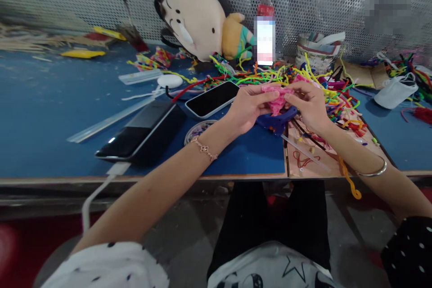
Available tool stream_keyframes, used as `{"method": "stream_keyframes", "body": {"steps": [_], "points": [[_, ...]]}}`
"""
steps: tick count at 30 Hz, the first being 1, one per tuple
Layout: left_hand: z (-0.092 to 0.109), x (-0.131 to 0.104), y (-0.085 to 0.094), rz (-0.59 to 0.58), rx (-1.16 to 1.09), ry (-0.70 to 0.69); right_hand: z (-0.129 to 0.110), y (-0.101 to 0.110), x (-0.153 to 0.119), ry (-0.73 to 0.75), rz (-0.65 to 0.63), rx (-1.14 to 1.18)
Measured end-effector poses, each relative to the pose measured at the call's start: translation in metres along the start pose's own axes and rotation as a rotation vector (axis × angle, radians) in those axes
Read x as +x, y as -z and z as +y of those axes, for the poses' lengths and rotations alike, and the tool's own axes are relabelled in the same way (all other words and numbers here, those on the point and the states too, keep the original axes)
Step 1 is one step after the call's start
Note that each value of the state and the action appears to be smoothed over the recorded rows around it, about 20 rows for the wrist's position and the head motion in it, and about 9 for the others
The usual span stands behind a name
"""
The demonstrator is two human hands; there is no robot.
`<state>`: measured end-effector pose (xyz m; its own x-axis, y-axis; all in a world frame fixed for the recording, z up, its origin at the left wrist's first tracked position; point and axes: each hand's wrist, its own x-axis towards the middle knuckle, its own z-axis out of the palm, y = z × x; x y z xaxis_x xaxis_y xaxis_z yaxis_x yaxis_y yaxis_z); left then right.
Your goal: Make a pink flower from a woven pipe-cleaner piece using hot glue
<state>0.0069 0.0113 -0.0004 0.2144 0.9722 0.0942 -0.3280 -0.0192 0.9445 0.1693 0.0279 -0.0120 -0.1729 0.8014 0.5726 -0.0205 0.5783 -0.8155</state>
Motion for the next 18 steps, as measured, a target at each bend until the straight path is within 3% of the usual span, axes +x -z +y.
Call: {"method": "stream_keyframes", "body": {"steps": [18], "points": [[0.0015,-0.0003,0.0023,-0.117,-0.010,-0.044,-0.0009,0.0041,0.0028,-0.125,0.025,0.130]]}}
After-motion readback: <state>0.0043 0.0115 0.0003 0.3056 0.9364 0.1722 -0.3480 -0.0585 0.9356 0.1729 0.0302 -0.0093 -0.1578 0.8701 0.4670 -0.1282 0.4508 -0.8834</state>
